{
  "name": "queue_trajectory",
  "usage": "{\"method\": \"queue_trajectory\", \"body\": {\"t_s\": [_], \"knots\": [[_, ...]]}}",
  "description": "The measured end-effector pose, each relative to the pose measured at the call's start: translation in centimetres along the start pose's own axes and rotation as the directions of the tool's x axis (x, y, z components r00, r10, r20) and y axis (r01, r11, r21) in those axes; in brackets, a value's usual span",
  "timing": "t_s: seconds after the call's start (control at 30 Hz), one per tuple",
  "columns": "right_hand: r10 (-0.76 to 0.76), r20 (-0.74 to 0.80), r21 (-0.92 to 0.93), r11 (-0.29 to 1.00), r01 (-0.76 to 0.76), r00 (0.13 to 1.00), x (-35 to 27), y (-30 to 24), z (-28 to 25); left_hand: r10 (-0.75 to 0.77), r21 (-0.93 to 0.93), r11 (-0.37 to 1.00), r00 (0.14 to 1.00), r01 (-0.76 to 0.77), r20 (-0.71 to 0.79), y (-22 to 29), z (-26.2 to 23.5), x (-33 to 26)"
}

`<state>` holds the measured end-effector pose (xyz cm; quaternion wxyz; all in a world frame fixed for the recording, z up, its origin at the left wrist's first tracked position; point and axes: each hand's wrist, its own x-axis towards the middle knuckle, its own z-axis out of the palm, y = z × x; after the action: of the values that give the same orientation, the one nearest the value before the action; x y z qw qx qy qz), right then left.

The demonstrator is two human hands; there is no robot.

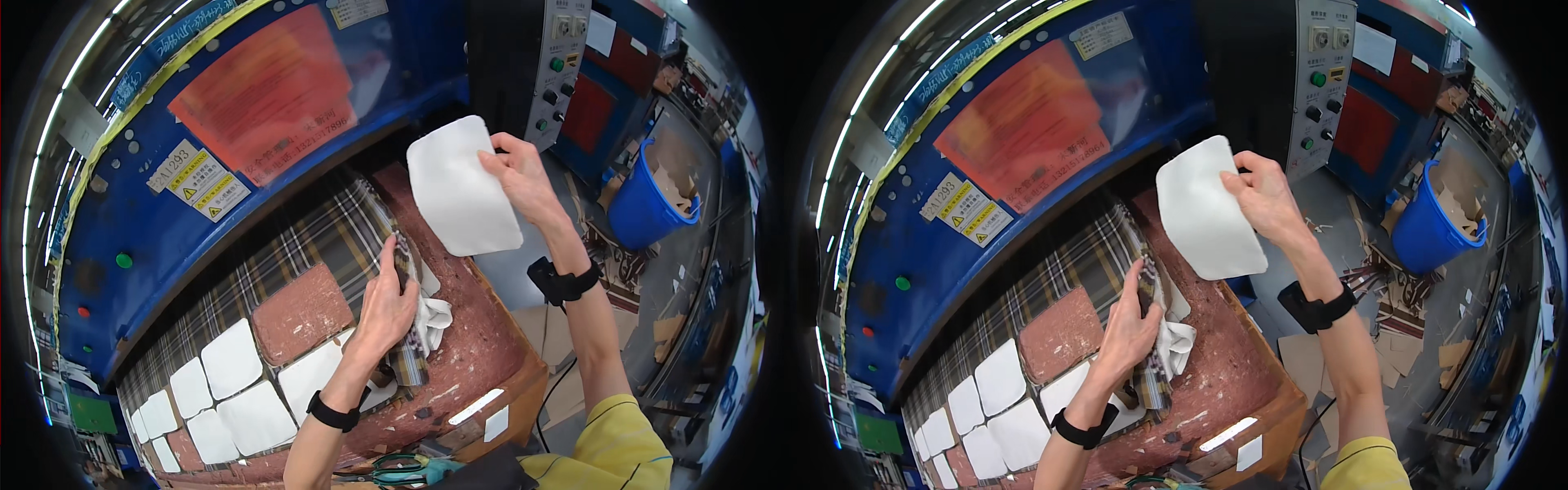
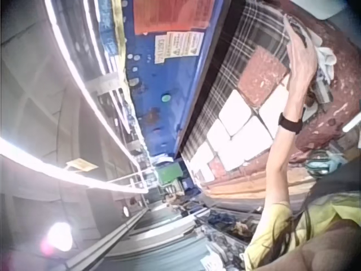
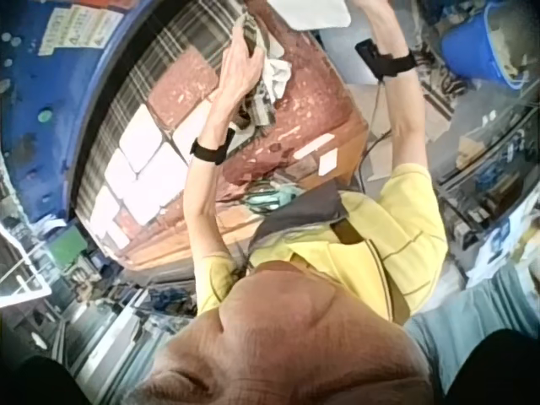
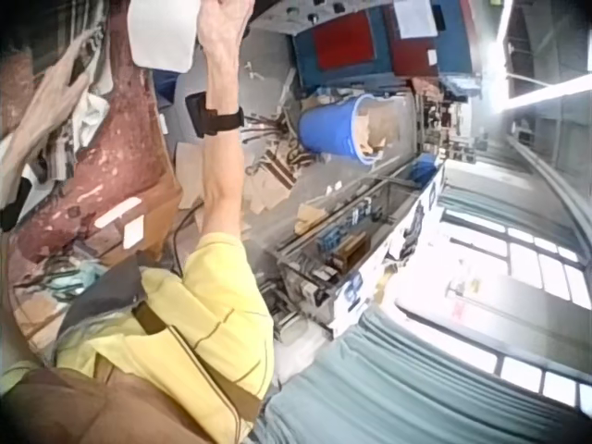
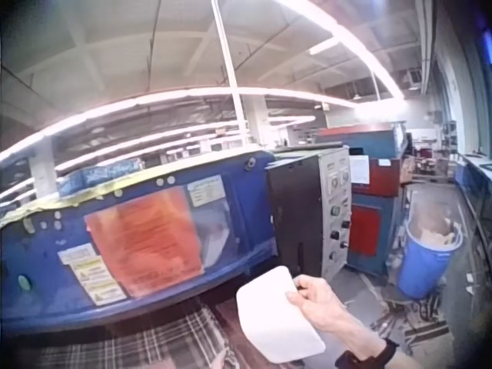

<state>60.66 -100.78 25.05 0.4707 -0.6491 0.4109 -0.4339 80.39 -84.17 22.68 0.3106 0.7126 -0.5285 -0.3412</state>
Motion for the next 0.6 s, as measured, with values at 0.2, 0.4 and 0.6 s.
{"method": "queue_trajectory", "body": {"t_s": [0.2,0.4,0.6], "knots": [[0.0,0.047,0.114,0.993,-0.006,0.999,-1.2,-2.0,-1.4,0.112,-0.096,0.987,0.974,-0.132,-0.195,-2.6,-2.0,-0.9],[0.005,0.182,0.217,0.975,-0.045,0.983,0.5,0.4,4.3,-0.064,-0.546,0.833,0.965,-0.089,-0.254,-1.8,-6.4,-2.6],[0.059,0.151,-0.163,0.986,-0.034,0.987,2.8,3.1,11.0,0.038,-0.366,0.917,0.947,-0.16,-0.319,-2.0,-7.2,-3.2]]}}
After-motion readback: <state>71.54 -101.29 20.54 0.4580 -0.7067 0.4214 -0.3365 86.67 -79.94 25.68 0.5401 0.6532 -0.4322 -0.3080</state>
